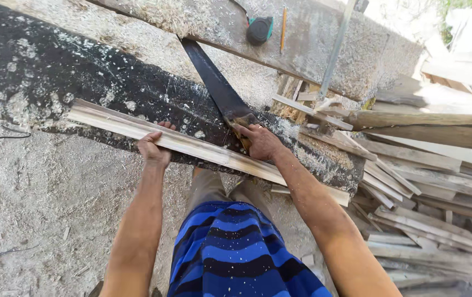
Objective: The person selects thin wood strips from a pile and places them on a work surface, measures them with a tape measure, marks them with a pencil, and saws them to length with a hand saw, repeating the measure-mark-cut cycle on successive strips.
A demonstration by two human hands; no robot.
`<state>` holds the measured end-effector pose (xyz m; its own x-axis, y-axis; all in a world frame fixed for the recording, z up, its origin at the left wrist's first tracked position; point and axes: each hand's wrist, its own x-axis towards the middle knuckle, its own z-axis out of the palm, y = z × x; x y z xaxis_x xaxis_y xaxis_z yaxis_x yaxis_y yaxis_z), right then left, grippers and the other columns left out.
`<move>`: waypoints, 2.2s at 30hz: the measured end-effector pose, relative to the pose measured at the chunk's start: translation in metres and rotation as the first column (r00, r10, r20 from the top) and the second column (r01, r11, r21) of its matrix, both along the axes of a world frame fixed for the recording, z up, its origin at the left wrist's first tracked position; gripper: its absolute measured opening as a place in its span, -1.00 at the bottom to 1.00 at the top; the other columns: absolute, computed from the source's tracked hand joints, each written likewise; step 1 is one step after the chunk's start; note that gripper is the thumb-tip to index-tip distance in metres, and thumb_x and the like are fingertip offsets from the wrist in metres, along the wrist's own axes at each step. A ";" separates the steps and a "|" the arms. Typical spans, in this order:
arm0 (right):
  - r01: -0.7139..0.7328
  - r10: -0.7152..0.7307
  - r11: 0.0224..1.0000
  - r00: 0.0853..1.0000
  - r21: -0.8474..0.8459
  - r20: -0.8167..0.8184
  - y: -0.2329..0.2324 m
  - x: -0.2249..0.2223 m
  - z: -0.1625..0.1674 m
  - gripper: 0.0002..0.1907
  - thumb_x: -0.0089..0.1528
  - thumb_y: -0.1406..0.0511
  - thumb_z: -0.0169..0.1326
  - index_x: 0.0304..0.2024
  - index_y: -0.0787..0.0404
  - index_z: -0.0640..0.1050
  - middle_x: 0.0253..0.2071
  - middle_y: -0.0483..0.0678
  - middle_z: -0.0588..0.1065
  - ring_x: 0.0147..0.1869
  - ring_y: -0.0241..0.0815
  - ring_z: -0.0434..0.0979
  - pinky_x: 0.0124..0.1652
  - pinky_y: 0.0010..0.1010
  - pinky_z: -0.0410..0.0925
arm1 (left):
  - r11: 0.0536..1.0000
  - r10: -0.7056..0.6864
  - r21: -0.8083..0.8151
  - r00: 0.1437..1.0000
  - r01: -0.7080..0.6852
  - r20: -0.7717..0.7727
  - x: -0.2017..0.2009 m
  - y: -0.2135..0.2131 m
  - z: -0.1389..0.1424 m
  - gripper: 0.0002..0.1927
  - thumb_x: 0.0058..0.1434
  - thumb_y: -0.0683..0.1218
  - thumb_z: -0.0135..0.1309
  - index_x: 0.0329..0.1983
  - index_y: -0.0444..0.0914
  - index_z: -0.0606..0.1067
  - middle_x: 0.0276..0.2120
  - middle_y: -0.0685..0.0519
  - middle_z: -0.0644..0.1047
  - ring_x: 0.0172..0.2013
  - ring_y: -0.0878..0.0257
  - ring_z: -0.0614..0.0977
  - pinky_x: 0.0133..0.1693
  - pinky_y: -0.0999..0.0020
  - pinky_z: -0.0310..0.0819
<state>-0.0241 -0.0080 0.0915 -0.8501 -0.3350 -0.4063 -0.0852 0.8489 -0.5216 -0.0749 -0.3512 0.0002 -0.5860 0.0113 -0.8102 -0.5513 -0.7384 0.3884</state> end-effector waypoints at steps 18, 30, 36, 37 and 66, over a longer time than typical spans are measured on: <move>0.676 -0.586 0.728 0.531 -0.111 -0.613 0.088 -0.162 -0.090 -0.38 0.33 0.35 0.12 0.37 0.38 0.20 -0.13 0.13 0.48 -0.22 -0.10 0.60 -0.24 -0.26 0.50 | -0.140 -0.951 -0.825 0.158 0.548 0.266 -0.120 0.147 0.057 -0.34 0.35 0.24 -0.01 0.32 -0.30 0.32 0.28 -0.26 0.30 0.26 -0.13 0.34 0.23 -0.15 0.16; 0.870 -0.861 0.490 0.492 0.048 -0.131 0.098 -0.186 -0.069 -0.65 0.06 0.33 0.17 -0.16 0.38 0.44 -0.32 0.23 0.50 -0.19 0.16 0.53 -0.16 -0.02 0.37 | -0.218 -0.976 -0.923 0.085 -0.317 0.202 -0.238 0.339 -0.031 -0.31 0.35 -0.11 0.12 0.50 -0.22 0.16 0.31 -0.27 0.30 0.29 -0.28 0.32 0.10 -0.14 0.34; 0.932 -0.903 0.110 0.239 -0.346 0.357 0.081 -0.121 -0.039 -0.75 0.28 0.36 -0.15 -0.20 0.32 0.56 -0.44 0.06 0.47 -0.41 -0.17 0.43 -0.40 -0.31 0.36 | 0.071 -0.996 -0.967 -0.027 0.244 -0.080 -0.184 0.286 0.026 -0.44 0.06 -0.07 0.19 0.14 -0.23 0.36 -0.10 -0.20 0.41 -0.09 -0.10 0.45 -0.07 -0.06 0.40; 0.924 -0.897 0.130 0.265 -0.361 0.355 0.072 -0.108 -0.031 -0.75 0.29 0.34 -0.14 -0.15 0.27 0.56 -0.44 0.00 0.44 -0.42 -0.24 0.39 -0.43 -0.36 0.32 | 0.084 -0.993 -0.916 -0.040 0.393 -0.108 -0.167 0.269 0.041 -0.45 -0.06 -0.09 0.17 0.06 -0.23 0.40 -0.13 -0.17 0.42 -0.10 -0.04 0.47 -0.09 0.01 0.43; 0.702 -0.423 0.608 0.681 -0.370 0.598 -0.165 0.061 0.082 -0.66 0.25 0.15 0.20 -0.04 0.24 0.58 -0.47 -0.27 0.39 -0.53 -0.46 0.22 -0.54 -0.56 0.12 | 0.935 -0.195 -0.239 0.943 0.262 0.269 0.142 -0.020 0.036 -0.58 0.45 0.21 -0.26 -0.11 -0.23 0.33 -0.44 0.06 0.40 -0.49 0.17 0.58 -0.38 -0.03 0.67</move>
<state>0.0366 -0.1733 0.1731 -0.7297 -0.1175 -0.6735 0.6465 0.2022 -0.7357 0.0669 -0.3712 0.0365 -0.3834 -0.1151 -0.9164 -0.7929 -0.4677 0.3905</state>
